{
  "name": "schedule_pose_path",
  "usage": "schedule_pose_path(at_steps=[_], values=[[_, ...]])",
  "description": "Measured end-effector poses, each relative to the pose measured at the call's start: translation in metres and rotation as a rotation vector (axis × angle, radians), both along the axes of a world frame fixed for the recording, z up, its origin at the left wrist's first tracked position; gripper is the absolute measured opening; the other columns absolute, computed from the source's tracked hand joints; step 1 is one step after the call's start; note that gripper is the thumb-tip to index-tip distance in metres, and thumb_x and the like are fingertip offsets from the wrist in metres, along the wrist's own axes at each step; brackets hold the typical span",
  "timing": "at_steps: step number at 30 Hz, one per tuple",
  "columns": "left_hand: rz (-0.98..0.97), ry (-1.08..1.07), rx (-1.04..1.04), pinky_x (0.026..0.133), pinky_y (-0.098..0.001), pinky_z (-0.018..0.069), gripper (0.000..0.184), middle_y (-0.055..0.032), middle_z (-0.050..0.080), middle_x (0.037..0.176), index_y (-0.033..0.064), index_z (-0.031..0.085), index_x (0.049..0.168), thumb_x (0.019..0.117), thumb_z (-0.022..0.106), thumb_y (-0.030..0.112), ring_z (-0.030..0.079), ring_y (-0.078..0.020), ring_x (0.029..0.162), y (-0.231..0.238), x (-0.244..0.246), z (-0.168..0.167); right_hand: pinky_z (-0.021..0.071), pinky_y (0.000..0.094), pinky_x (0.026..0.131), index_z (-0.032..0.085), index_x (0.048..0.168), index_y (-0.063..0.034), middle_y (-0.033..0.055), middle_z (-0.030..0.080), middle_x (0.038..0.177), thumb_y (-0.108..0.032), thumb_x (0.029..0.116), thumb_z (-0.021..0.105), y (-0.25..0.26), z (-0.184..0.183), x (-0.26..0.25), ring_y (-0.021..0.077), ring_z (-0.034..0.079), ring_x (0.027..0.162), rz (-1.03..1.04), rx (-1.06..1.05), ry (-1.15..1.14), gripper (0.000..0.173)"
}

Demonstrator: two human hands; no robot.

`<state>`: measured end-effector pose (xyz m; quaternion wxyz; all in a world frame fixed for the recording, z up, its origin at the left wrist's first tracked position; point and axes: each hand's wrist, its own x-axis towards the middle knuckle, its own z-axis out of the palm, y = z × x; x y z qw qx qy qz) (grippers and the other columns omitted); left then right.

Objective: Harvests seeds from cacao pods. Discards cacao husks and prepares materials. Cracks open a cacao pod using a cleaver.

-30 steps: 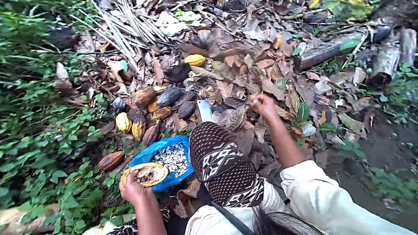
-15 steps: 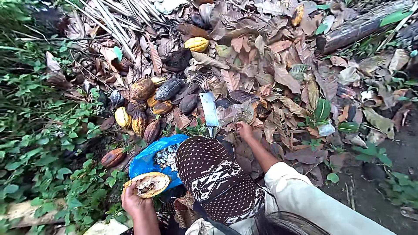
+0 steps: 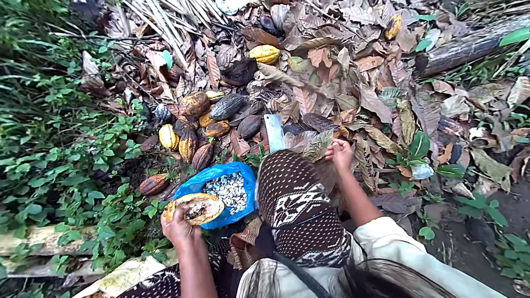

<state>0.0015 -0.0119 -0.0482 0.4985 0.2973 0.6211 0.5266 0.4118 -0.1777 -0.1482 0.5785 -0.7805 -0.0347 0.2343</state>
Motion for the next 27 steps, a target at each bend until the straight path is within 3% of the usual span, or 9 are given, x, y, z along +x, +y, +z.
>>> schedule_pose_path(at_steps=[4,7,10,13,15,17,20,23,27], values=[[0.074,-0.179,0.108,0.073,-0.0398,0.0603,0.045,-0.0123,0.063,0.102,0.0027,0.044,0.127,0.0853,0.051,-0.013,0.067,-0.0196,0.086,0.000,-0.002,0.031,0.0611,0.0333,0.078,0.049,0.133,0.0070,0.0100,0.066,0.110,-0.002,0.1046,0.035,0.024,0.075,0.014,0.0142,0.070,0.085,0.170,0.305,-0.160,0.033],[0.091,-0.348,0.239,0.077,-0.0444,0.0608,0.039,-0.0130,0.065,0.102,0.0031,0.049,0.123,0.0857,0.052,-0.009,0.068,-0.0228,0.089,0.000,-0.014,0.063,0.0602,0.0391,0.092,0.046,0.128,0.0036,0.0092,0.067,0.118,0.003,0.1016,0.032,0.047,0.160,0.005,0.0192,0.072,0.100,0.320,0.565,-0.344,0.030],[0.102,-0.421,0.330,0.078,-0.0418,0.0612,0.021,-0.0092,0.068,0.096,0.0064,0.053,0.113,0.0941,0.046,0.000,0.070,-0.0191,0.087,-0.009,-0.025,0.116,0.0633,0.0400,0.086,0.051,0.117,-0.0050,0.0037,0.073,0.110,0.007,0.0980,0.036,0.065,0.244,-0.034,0.0203,0.075,0.093,0.470,0.779,-0.483,0.027],[0.175,-0.518,0.419,0.080,-0.0424,0.0613,0.015,-0.0093,0.068,0.092,0.0075,0.056,0.107,0.0998,0.043,0.005,0.070,-0.0199,0.087,-0.024,-0.049,0.164,0.0647,0.0352,0.077,0.064,0.111,-0.0046,-0.0012,0.076,0.102,0.004,0.0992,0.046,0.082,0.283,-0.091,0.0134,0.074,0.083,0.733,0.851,-0.625,0.023],[0.197,-0.553,0.496,0.084,-0.0454,0.0601,0.017,-0.0115,0.068,0.096,0.0067,0.055,0.110,0.1006,0.041,0.009,0.070,-0.0219,0.093,-0.035,-0.080,0.180,0.0637,0.0349,0.074,0.066,0.107,0.0025,0.0049,0.073,0.101,0.001,0.0997,0.049,0.101,0.274,-0.137,0.0125,0.072,0.080,0.911,0.751,-0.679,0.019],[0.239,-0.555,0.566,0.088,-0.0472,0.0587,0.019,-0.0122,0.067,0.101,0.0071,0.053,0.114,0.1033,0.039,0.012,0.069,-0.0229,0.098,-0.049,-0.115,0.189,0.0612,0.0406,0.080,0.070,0.104,0.0080,0.0167,0.072,0.101,0.001,0.0968,0.052,0.125,0.232,-0.182,0.0218,0.071,0.084,1.131,0.494,-0.804,0.020],[0.341,-0.522,0.573,0.086,-0.0447,0.0598,0.020,-0.0090,0.068,0.099,0.0094,0.055,0.111,0.1069,0.037,0.018,0.070,-0.0212,0.094,-0.076,-0.166,0.189,0.0475,0.0651,0.102,0.072,0.111,0.0049,0.0314,0.064,0.119,-0.005,0.0919,0.071,0.145,0.131,-0.223,0.0495,0.060,0.117,1.585,-0.025,-0.883,0.021],[0.431,-0.466,0.433,0.084,-0.0438,0.0603,0.019,-0.0069,0.069,0.101,0.0123,0.056,0.115,0.1074,0.043,0.023,0.070,-0.0198,0.095,-0.111,-0.228,0.163,0.0418,0.0718,0.104,0.072,0.116,0.0032,0.0330,0.060,0.129,-0.007,0.0863,0.078,0.125,0.041,-0.246,0.0547,0.051,0.127,1.809,-0.283,-0.837,0.032],[0.587,-0.418,0.165,0.083,-0.0474,0.0591,0.023,-0.0098,0.066,0.110,0.0122,0.053,0.124,0.1043,0.047,0.022,0.068,-0.0232,0.099,-0.157,-0.286,0.114,0.0205,0.0793,0.113,0.058,0.139,0.0053,0.0340,0.053,0.143,-0.004,0.0938,0.067,0.089,0.009,-0.262,0.0563,0.034,0.144,2.085,-0.605,-0.908,0.047]])
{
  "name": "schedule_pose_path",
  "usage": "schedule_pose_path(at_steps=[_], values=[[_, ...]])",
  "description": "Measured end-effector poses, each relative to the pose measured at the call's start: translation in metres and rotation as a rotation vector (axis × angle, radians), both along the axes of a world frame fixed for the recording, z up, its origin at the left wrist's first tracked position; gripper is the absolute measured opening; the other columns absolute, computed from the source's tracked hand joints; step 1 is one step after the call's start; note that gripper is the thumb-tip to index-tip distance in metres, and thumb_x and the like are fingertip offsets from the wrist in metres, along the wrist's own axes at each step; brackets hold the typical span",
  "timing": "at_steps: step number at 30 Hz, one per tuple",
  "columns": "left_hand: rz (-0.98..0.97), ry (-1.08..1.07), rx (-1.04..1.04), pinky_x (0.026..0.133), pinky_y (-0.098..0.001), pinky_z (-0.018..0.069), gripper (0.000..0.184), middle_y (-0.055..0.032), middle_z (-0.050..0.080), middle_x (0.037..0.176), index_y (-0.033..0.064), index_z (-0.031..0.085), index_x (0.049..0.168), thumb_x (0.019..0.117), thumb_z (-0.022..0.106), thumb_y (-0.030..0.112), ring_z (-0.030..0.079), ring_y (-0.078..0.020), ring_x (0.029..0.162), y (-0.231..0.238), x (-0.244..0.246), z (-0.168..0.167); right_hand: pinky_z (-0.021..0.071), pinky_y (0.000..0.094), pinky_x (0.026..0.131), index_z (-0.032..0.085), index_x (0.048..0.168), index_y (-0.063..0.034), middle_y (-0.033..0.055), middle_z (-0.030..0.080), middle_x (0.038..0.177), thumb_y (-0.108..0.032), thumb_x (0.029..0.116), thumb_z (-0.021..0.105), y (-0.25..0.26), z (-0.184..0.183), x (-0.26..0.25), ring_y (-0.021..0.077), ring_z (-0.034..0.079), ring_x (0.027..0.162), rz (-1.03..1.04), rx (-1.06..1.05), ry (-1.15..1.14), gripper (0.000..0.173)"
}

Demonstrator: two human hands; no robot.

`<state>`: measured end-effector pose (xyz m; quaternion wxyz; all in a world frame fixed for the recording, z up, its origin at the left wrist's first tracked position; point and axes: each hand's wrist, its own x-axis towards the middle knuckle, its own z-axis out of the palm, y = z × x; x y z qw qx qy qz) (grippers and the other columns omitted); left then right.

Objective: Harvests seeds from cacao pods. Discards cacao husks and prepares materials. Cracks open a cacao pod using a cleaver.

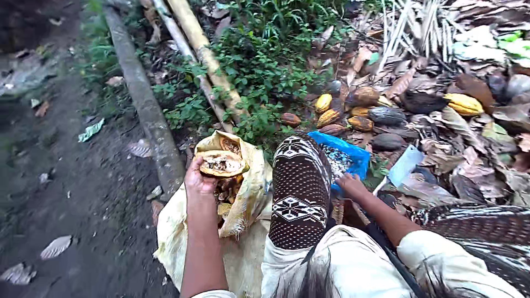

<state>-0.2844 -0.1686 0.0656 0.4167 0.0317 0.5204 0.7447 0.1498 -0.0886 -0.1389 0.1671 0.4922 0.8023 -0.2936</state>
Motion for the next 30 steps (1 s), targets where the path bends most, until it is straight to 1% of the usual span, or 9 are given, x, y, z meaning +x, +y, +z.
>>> schedule_pose_path(at_steps=[2,5,9,15,19,23,25,27,30], values=[[0.068,-0.041,-0.084,0.082,-0.0532,0.0572,0.028,-0.0146,0.064,0.115,0.0098,0.052,0.125,0.0974,0.049,0.014,0.067,-0.0290,0.102,-0.020,-0.011,-0.021,0.0130,0.0786,0.116,0.054,0.142,0.0068,0.0338,0.052,0.145,0.001,0.1023,0.050,-0.006,-0.004,-0.004,0.0555,0.030,0.147,0.068,-0.012,-0.118,0.041],[0.086,0.017,-0.091,0.075,-0.0430,0.0582,0.025,-0.0089,0.064,0.101,0.0122,0.050,0.115,0.0926,0.044,0.002,0.067,-0.0207,0.089,-0.041,-0.008,-0.042,0.0077,0.0768,0.117,0.055,0.139,0.0111,0.0340,0.053,0.144,0.001,0.1047,0.043,-0.008,-0.009,-0.004,0.0542,0.032,0.146,0.116,-0.010,-0.230,0.037],[0.034,0.007,-0.006,0.072,-0.0390,0.0596,0.027,-0.0072,0.066,0.096,0.0117,0.052,0.113,0.0929,0.039,-0.001,0.068,-0.0180,0.084,-0.053,-0.004,-0.061,0.0139,0.0735,0.118,0.060,0.131,0.0126,0.0321,0.056,0.141,0.003,0.1048,0.040,-0.012,-0.008,-0.001,0.0515,0.038,0.144,0.154,0.014,-0.264,0.035],[0.021,-0.077,0.149,0.068,-0.0340,0.0598,0.025,-0.0045,0.069,0.084,0.0120,0.056,0.096,0.0896,0.033,0.003,0.070,-0.0151,0.076,-0.055,-0.006,-0.083,0.0262,0.0653,0.116,0.063,0.130,0.0078,0.0274,0.057,0.142,-0.005,0.1023,0.053,-0.014,0.022,-0.013,0.0450,0.040,0.145,0.085,-0.065,-0.249,0.032],[0.017,0.113,-0.007,0.064,-0.0329,0.0580,0.028,-0.0021,0.066,0.087,0.0137,0.053,0.106,0.0898,0.035,0.000,0.067,-0.0126,0.074,-0.056,-0.021,-0.078,0.0320,0.0668,0.112,0.066,0.127,0.0039,0.0269,0.060,0.138,-0.010,0.0978,0.063,-0.012,0.011,0.002,0.0460,0.045,0.140,0.015,-0.043,-0.158,0.033],[-0.175,0.793,-0.479,0.078,-0.0444,0.0505,0.045,-0.0170,0.062,0.115,0.0006,0.058,0.126,0.0826,0.053,-0.007,0.060,-0.0243,0.092,-0.061,-0.057,-0.073,0.0336,0.0690,0.110,0.068,0.126,0.0019,0.0281,0.060,0.137,-0.010,0.0961,0.064,-0.005,0.004,0.011,0.0476,0.046,0.139,-0.045,-0.056,-0.128,0.032],[-0.426,1.045,-0.693,0.087,-0.0596,0.0519,0.040,-0.0269,0.064,0.120,0.0003,0.058,0.132,0.0916,0.059,0.002,0.065,-0.0391,0.103,-0.060,-0.065,-0.086,0.0347,0.0687,0.110,0.068,0.125,0.0017,0.0282,0.060,0.137,-0.010,0.0966,0.064,-0.001,0.002,0.010,0.0476,0.045,0.139,-0.052,-0.082,-0.153,0.031],[-0.641,1.197,-0.837,0.105,-0.0651,0.0426,0.047,-0.0293,0.054,0.141,0.0016,0.053,0.142,0.0967,0.061,0.007,0.053,-0.0460,0.130,-0.055,-0.069,-0.110,0.0353,0.0687,0.110,0.068,0.125,0.0016,0.0280,0.060,0.137,-0.011,0.0967,0.065,0.000,-0.001,0.008,0.0476,0.045,0.140,-0.048,-0.101,-0.166,0.031],[-0.398,1.430,-0.834,0.115,-0.0694,0.0272,0.056,-0.0331,0.028,0.160,0.0025,0.050,0.147,0.0945,0.067,0.011,0.030,-0.0543,0.145,-0.053,-0.053,-0.131,0.0364,0.0688,0.109,0.068,0.126,-0.0001,0.0270,0.061,0.137,-0.011,0.0964,0.065,0.002,-0.001,0.009,0.0474,0.046,0.139,-0.050,-0.092,-0.149,0.031]])
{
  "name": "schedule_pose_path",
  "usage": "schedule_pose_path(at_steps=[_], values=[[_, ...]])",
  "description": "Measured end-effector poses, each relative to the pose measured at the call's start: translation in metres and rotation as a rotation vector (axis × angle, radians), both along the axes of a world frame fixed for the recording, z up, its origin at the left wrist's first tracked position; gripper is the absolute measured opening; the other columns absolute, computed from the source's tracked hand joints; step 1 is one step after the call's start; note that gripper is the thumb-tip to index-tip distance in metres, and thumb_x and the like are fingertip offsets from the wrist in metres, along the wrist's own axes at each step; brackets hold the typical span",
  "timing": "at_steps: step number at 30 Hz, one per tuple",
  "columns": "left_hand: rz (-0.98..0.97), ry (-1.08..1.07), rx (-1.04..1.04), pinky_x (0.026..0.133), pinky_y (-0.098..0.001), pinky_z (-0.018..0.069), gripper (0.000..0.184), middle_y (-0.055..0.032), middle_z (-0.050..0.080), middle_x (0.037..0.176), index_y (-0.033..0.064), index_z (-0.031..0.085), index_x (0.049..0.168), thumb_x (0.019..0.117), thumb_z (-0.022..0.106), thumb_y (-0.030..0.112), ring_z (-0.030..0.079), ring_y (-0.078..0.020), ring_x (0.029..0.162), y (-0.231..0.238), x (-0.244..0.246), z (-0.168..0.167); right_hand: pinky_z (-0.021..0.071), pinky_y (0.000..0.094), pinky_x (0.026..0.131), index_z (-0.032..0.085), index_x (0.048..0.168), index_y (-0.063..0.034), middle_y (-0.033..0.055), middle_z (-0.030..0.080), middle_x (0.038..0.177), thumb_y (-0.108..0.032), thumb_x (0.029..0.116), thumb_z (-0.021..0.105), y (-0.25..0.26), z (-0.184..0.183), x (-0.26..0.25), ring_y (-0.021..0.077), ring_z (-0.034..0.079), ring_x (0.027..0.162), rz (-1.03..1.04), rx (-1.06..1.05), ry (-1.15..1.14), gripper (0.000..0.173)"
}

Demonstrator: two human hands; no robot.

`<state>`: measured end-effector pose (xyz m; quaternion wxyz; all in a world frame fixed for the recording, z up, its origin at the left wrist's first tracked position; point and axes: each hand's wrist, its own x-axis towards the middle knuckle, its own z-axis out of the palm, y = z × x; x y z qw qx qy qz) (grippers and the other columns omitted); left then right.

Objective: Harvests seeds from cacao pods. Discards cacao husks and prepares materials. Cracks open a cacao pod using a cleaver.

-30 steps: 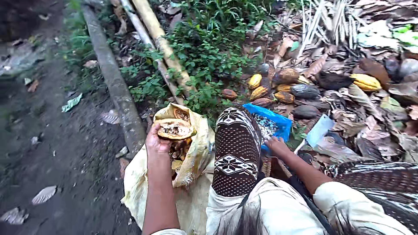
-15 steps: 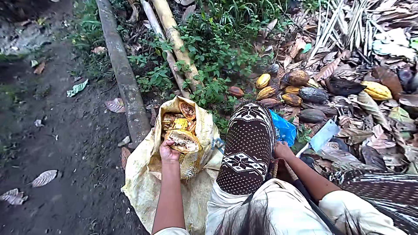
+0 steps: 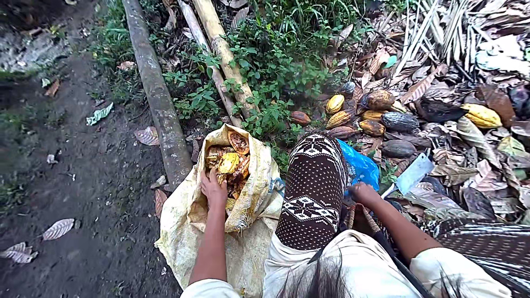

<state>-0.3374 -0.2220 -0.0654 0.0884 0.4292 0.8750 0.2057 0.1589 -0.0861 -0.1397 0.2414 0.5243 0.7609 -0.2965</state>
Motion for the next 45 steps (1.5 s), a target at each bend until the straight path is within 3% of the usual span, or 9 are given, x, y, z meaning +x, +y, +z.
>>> schedule_pose_path(at_steps=[4,6,11,15,19,23,30,37,45], values=[[-0.193,0.243,-0.018,0.103,-0.0706,0.0387,0.051,-0.0344,0.060,0.127,-0.0028,0.067,0.123,0.0958,0.065,0.040,0.055,-0.0552,0.123,-0.022,0.055,-0.007,0.0364,0.0681,0.109,0.069,0.125,-0.0002,0.0257,0.061,0.137,-0.011,0.0981,0.063,0.003,0.007,0.008,0.0459,0.048,0.138,-0.061,0.021,0.040,0.029],[-0.272,0.087,-0.324,0.104,-0.0647,0.0418,0.065,-0.0278,0.059,0.135,0.0006,0.059,0.137,0.0952,0.065,0.049,0.055,-0.0466,0.127,-0.031,0.075,-0.013,0.0367,0.0682,0.109,0.069,0.124,0.0003,0.0261,0.061,0.136,-0.010,0.0983,0.062,0.005,0.006,0.011,0.0461,0.048,0.138,-0.075,0.018,0.049,0.029],[-0.104,-0.368,-0.292,0.103,-0.0565,0.0467,0.035,-0.0262,0.066,0.122,-0.0050,0.065,0.123,0.0995,0.065,0.021,0.064,-0.0388,0.116,-0.019,0.088,-0.008,0.0377,0.0665,0.109,0.068,0.125,0.0010,0.0261,0.061,0.137,-0.012,0.0992,0.061,0.004,0.007,0.008,0.0455,0.049,0.137,-0.059,-0.020,0.017,0.029],[-0.326,-0.439,-0.053,0.096,-0.0527,0.0503,0.023,-0.0226,0.071,0.104,-0.0079,0.071,0.105,0.0965,0.064,0.012,0.068,-0.0332,0.103,-0.045,0.103,0.026,0.0389,0.0667,0.109,0.068,0.125,0.0021,0.0271,0.062,0.135,-0.010,0.0987,0.061,0.010,0.011,0.010,0.0470,0.050,0.136,-0.069,-0.009,0.067,0.029],[-0.598,-0.414,-0.305,0.093,-0.0578,0.0508,0.025,-0.0218,0.070,0.106,-0.0057,0.069,0.107,0.0985,0.061,0.016,0.068,-0.0363,0.103,-0.077,0.101,0.038,0.0409,0.0673,0.107,0.068,0.124,0.0022,0.0282,0.062,0.133,-0.009,0.0983,0.061,0.008,0.003,0.017,0.0473,0.053,0.132,-0.090,-0.033,0.063,0.029],[-0.629,-0.497,-0.580,0.102,-0.0552,0.0479,0.039,-0.0245,0.063,0.122,-0.0033,0.069,0.123,0.1014,0.062,0.028,0.062,-0.0370,0.114,-0.026,0.074,0.049,0.0418,0.0676,0.106,0.068,0.124,0.0030,0.0294,0.062,0.133,-0.011,0.0994,0.061,0.006,-0.004,0.015,0.0484,0.054,0.131,-0.070,-0.090,0.017,0.029],[0.022,-0.655,0.116,0.093,-0.0449,0.0533,0.032,-0.0232,0.065,0.118,-0.0051,0.058,0.131,0.1049,0.042,0.006,0.067,-0.0286,0.101,0.121,0.005,-0.002,0.0381,0.0679,0.108,0.066,0.130,0.0003,0.0302,0.055,0.140,-0.007,0.0937,0.067,0.008,0.006,0.013,0.0505,0.045,0.137,-0.100,-0.022,0.172,0.037],[-0.164,-0.088,-0.412,0.112,-0.0716,0.0266,0.030,-0.0235,0.062,0.135,0.0092,0.072,0.124,0.0974,0.058,0.009,0.046,-0.0479,0.136,0.197,-0.018,-0.038,0.0414,0.0578,0.111,0.068,0.125,0.0025,0.0285,0.062,0.131,-0.002,0.0969,0.061,-0.004,0.026,0.007,0.0462,0.053,0.132,-0.126,-0.015,0.216,0.030],[-0.083,0.011,-0.578,0.113,-0.0724,0.0266,0.036,-0.0292,0.059,0.136,-0.0007,0.066,0.126,0.0986,0.062,0.022,0.047,-0.0473,0.136,0.219,-0.020,-0.058,0.0447,0.0579,0.109,0.070,0.122,0.0027,0.0280,0.064,0.127,-0.002,0.0974,0.060,-0.010,0.007,0.017,0.0456,0.058,0.126,-0.154,-0.027,0.233,0.027]])
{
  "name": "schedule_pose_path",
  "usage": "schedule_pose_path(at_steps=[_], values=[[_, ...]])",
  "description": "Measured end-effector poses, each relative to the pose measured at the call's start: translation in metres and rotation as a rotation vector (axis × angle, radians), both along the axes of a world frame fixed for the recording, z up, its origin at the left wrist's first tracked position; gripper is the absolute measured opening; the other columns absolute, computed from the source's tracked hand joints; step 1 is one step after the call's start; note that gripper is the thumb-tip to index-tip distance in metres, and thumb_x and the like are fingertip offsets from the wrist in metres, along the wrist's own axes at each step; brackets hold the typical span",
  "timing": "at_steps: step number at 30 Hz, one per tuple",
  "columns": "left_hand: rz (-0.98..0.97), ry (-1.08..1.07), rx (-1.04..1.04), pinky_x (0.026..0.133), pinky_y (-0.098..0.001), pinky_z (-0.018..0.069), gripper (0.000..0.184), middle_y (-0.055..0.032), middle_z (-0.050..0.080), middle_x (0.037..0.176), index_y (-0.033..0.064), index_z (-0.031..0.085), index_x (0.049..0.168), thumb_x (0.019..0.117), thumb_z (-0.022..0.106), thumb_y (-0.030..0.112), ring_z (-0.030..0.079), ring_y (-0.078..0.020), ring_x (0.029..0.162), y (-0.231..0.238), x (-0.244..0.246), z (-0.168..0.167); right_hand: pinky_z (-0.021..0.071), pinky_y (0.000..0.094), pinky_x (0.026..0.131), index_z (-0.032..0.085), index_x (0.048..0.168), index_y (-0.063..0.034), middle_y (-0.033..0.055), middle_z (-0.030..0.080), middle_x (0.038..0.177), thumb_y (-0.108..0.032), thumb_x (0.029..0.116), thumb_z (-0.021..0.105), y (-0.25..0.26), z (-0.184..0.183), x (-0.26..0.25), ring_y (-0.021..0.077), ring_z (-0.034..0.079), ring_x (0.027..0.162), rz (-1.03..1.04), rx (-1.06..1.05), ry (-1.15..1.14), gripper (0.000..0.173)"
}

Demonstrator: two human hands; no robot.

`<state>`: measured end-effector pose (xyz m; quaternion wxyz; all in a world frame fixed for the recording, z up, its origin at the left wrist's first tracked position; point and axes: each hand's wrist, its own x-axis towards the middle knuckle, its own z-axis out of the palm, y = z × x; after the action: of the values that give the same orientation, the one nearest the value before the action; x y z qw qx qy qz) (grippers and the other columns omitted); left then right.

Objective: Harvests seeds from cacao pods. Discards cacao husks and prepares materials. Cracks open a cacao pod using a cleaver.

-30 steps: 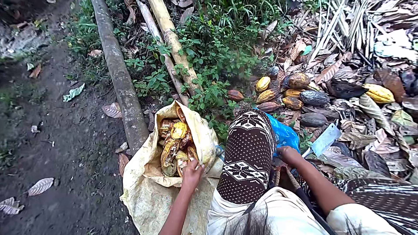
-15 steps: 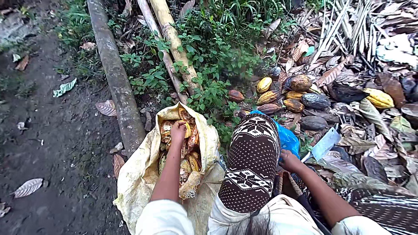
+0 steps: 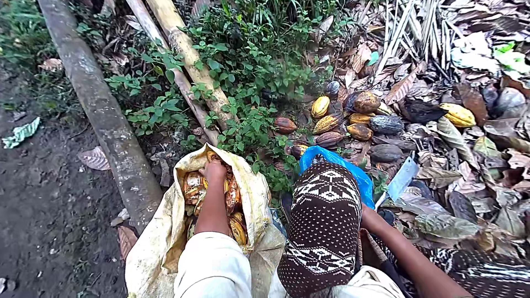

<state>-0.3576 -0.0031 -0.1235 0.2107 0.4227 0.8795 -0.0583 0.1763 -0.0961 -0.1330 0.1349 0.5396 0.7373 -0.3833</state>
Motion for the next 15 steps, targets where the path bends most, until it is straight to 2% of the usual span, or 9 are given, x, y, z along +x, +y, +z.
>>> schedule_pose_path(at_steps=[4,6,9,12,14,15], values=[[-0.001,-0.101,0.073,0.108,-0.0769,0.0255,0.031,-0.0229,0.061,0.136,0.0120,0.071,0.126,0.0980,0.064,0.022,0.046,-0.0470,0.137,0.002,-0.012,-0.004,0.0459,0.0581,0.107,0.070,0.122,0.0001,0.0263,0.065,0.126,-0.003,0.0967,0.061,0.005,-0.003,0.000,0.0441,0.059,0.125,0.016,-0.013,-0.003,0.027],[-0.011,-0.125,0.053,0.108,-0.0776,0.0238,0.029,-0.0205,0.062,0.136,0.0128,0.071,0.126,0.0999,0.062,0.021,0.045,-0.0457,0.137,0.004,-0.017,-0.003,0.0450,0.0582,0.108,0.069,0.123,0.0006,0.0264,0.065,0.127,-0.002,0.0975,0.060,0.008,0.002,-0.006,0.0440,0.058,0.126,0.020,-0.031,0.010,0.028],[-0.058,-0.171,0.039,0.105,-0.0816,0.0223,0.030,-0.0251,0.061,0.136,0.0072,0.069,0.126,0.1013,0.061,0.021,0.046,-0.0495,0.136,0.006,-0.026,-0.006,0.0440,0.0568,0.110,0.069,0.124,0.0011,0.0263,0.064,0.130,-0.004,0.0973,0.060,0.014,0.003,-0.010,0.0429,0.057,0.129,0.035,-0.037,0.021,0.028],[-0.136,-0.227,0.003,0.109,-0.0789,0.0213,0.033,-0.0241,0.058,0.141,0.0084,0.067,0.132,0.1024,0.059,0.021,0.041,-0.0486,0.141,0.005,-0.033,-0.002,0.0421,0.0562,0.111,0.068,0.124,0.0037,0.0282,0.062,0.131,-0.002,0.0988,0.057,0.018,0.002,-0.012,0.0442,0.055,0.130,0.018,-0.066,0.031,0.028],[-0.177,-0.236,-0.037,0.111,-0.0785,0.0187,0.036,-0.0214,0.054,0.147,0.0110,0.063,0.139,0.1043,0.056,0.020,0.036,-0.0475,0.145,0.004,-0.028,0.005,0.0423,0.0574,0.111,0.067,0.126,0.0036,0.0286,0.062,0.131,-0.003,0.0993,0.056,0.018,-0.003,-0.011,0.0451,0.055,0.129,0.012,-0.090,0.034,0.029],[-0.187,-0.241,-0.050,0.111,-0.0786,0.0169,0.038,-0.0168,0.053,0.150,0.0147,0.061,0.142,0.1048,0.055,0.020,0.035,-0.0457,0.146,0.003,-0.024,0.006,0.0426,0.0583,0.110,0.067,0.126,0.0032,0.0285,0.061,0.131,-0.003,0.0991,0.056,0.017,-0.007,-0.010,0.0455,0.055,0.129,0.011,-0.100,0.035,0.029]])
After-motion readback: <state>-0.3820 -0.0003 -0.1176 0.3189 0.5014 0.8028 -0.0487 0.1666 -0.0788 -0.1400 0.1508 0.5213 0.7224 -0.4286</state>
